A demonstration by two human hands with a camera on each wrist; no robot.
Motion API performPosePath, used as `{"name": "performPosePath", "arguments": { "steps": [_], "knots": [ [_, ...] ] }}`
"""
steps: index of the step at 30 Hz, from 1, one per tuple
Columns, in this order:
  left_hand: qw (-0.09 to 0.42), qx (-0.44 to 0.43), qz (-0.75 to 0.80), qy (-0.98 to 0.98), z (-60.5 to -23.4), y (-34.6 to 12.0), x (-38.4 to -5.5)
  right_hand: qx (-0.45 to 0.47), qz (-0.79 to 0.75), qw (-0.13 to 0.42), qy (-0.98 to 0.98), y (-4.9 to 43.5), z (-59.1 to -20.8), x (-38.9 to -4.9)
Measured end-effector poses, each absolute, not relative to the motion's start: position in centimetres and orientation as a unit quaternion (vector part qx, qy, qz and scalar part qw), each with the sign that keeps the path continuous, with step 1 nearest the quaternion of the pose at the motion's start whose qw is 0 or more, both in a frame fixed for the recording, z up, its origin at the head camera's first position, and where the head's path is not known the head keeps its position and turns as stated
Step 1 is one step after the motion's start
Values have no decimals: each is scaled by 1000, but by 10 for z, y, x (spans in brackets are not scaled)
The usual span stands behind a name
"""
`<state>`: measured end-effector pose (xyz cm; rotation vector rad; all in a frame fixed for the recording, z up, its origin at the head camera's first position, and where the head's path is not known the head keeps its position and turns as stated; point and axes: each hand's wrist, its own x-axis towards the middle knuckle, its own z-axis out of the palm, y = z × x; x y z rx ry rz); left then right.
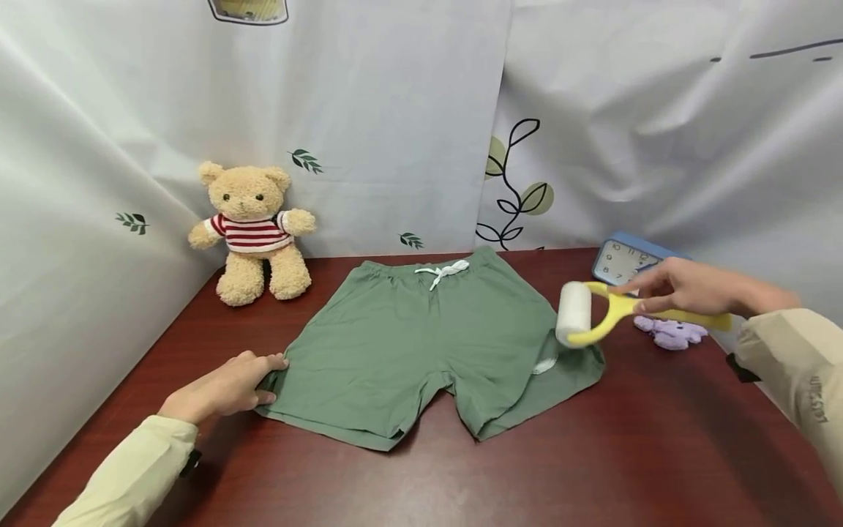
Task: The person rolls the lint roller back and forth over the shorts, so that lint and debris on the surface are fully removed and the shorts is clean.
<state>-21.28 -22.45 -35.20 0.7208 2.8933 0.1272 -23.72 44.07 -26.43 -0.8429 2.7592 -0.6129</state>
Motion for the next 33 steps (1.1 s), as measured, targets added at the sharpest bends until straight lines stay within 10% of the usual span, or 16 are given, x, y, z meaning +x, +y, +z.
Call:
{"name": "performPosePath", "arguments": {
  "steps": [9,33],
  "knots": [
    [85,237,47,967,-353,-222,-213,-110,-190,49,974,423,-285,-267],
    [106,242,62,963,-347,-225,-220,-56,-182,16,982,410,-342,-302]
  ]
}}
